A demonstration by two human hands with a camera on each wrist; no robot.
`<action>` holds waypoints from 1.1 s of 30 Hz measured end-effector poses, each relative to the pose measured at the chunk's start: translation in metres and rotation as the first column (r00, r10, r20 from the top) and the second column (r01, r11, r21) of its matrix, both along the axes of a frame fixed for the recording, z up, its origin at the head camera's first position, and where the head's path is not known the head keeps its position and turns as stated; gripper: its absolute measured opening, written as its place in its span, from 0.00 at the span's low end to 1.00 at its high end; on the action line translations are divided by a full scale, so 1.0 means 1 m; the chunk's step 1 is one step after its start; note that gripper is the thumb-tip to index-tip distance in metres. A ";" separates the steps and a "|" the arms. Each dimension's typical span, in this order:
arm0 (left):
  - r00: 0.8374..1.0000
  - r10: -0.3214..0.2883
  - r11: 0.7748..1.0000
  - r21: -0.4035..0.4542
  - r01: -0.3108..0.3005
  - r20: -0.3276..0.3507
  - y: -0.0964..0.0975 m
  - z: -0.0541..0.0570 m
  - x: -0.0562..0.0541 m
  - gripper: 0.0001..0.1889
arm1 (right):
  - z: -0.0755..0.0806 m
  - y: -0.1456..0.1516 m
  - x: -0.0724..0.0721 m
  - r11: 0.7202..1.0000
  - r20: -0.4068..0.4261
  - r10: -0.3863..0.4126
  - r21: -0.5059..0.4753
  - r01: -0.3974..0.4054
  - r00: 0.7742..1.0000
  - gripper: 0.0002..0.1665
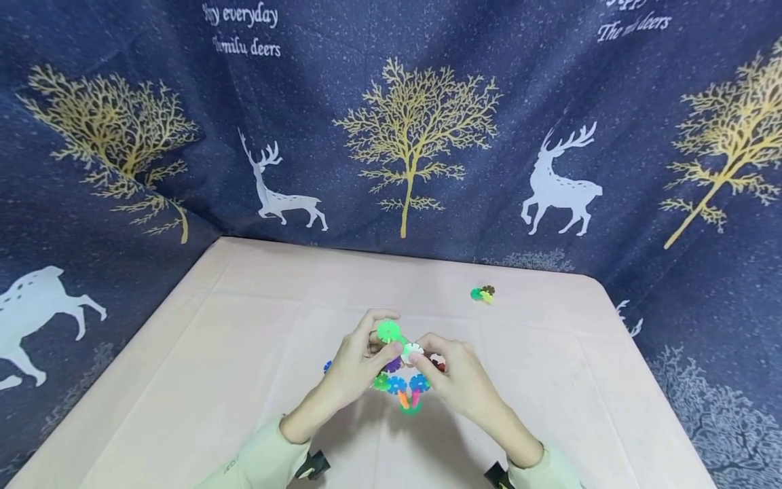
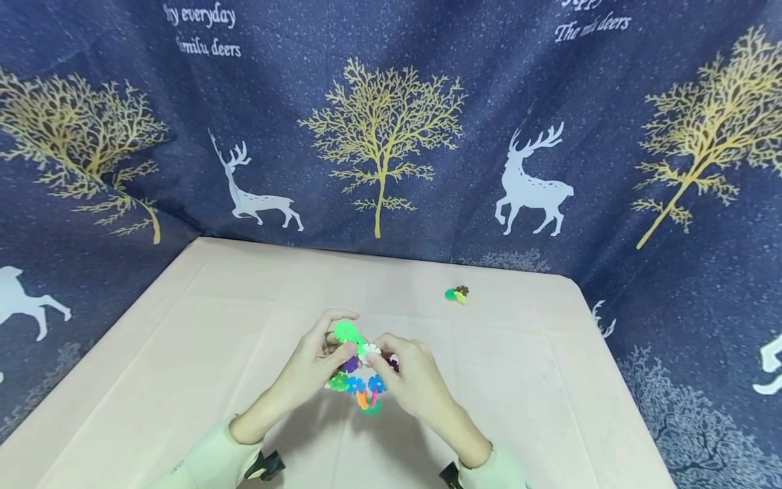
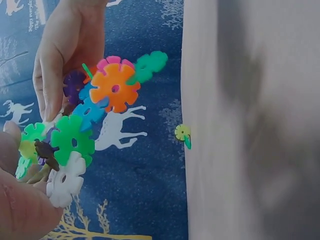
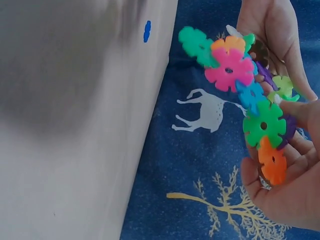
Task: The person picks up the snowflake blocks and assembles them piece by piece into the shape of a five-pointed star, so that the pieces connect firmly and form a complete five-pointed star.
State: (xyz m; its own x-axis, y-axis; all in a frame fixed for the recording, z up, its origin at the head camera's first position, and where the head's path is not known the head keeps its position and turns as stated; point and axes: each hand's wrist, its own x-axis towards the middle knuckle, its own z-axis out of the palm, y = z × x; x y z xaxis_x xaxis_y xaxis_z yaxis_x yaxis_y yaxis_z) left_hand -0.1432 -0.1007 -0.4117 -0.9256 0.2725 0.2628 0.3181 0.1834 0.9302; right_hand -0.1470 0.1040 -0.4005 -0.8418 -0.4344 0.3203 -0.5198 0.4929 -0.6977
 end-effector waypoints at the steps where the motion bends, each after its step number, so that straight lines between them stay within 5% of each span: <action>1: 1.000 0.000 1.000 0.006 0.001 -0.016 0.000 -0.001 0.000 0.22 | 0.000 0.000 0.000 1.000 0.005 0.008 0.004 -0.008 1.000 0.04; 15: 0.999 0.035 0.999 0.038 -0.035 0.001 -0.005 -0.004 -0.006 0.17 | 0.003 -0.002 -0.004 0.990 0.139 0.087 0.099 -0.102 0.986 0.15; 22: 0.999 0.048 0.998 0.046 -0.047 -0.011 -0.006 -0.007 -0.009 0.16 | 0.003 0.005 -0.012 0.988 0.168 0.086 0.116 -0.106 0.982 0.13; 28: 0.998 0.070 0.997 0.025 -0.070 0.010 -0.011 -0.012 -0.012 0.16 | 0.005 0.033 -0.054 0.992 0.171 -0.076 0.117 0.056 0.982 0.24; 33: 0.997 0.061 0.998 0.020 -0.062 0.051 -0.012 -0.015 -0.012 0.16 | -0.008 0.067 -0.108 0.938 0.048 -0.258 0.251 0.238 0.965 0.22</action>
State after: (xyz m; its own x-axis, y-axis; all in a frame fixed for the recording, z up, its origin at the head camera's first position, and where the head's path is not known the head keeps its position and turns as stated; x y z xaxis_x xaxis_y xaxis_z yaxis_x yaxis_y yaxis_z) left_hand -0.1556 -0.1129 -0.4266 -0.9527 0.2090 0.2205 0.2593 0.1810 0.9487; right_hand -0.2548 0.1714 -0.4083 -0.9510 -0.2647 0.1598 -0.3076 0.7576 -0.5757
